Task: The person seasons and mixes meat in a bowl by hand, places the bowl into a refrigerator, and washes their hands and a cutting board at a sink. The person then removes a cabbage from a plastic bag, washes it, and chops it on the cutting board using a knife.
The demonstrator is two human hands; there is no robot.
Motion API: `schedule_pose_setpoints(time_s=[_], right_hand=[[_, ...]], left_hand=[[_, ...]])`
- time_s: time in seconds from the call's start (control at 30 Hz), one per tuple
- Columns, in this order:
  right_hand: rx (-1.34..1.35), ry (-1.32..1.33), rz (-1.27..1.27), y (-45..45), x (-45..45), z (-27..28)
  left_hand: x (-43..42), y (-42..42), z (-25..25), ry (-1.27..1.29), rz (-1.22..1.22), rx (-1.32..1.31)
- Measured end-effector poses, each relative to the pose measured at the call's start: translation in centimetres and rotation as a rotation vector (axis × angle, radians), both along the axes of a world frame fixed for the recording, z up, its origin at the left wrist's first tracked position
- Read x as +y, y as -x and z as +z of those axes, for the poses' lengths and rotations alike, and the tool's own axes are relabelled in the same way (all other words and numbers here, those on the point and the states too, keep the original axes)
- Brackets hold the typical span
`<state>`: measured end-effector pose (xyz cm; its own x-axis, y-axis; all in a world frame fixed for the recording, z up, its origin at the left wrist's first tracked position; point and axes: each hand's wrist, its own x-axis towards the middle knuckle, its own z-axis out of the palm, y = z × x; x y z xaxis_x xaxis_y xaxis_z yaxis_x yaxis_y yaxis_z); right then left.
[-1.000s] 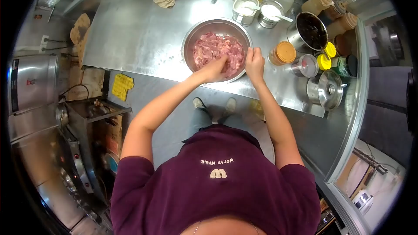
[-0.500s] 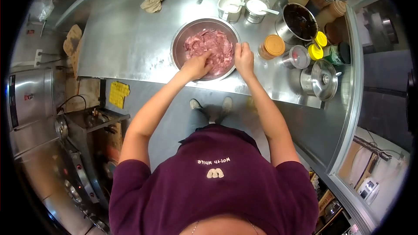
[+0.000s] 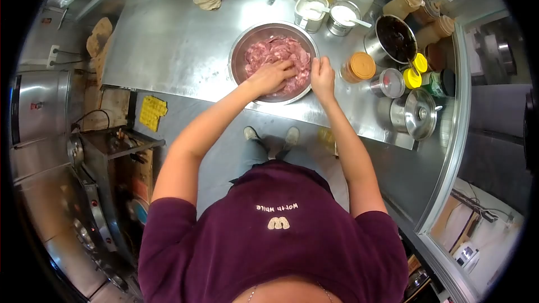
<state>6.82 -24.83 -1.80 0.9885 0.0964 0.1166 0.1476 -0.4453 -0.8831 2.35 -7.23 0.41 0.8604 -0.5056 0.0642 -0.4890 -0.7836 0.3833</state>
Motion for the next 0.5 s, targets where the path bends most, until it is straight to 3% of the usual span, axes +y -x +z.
schedule_pose_setpoints(time_s=[0.13,0.23,0.3,0.4,0.5], right_hand=[[0.023,0.043,-0.002,0.0,-0.2,0.0],[0.019,0.021,-0.044,0.2,0.2,-0.3],[0.004,0.005,-0.064,0.3,0.4,-0.3],[0.001,-0.027,-0.052,0.4,0.4,0.0],[-0.031,-0.046,-0.045,0.2,0.4,0.0]], left_hand=[[1.1,-1.2,-0.5,-0.287,0.315,-0.223],[0.6,1.4,-0.2,-0.204,0.632,0.102],[-1.3,2.8,1.1,-0.255,0.626,0.32],[-2.3,2.0,-1.6,0.28,0.494,0.26],[-2.0,-0.9,-0.4,0.538,0.483,0.274]])
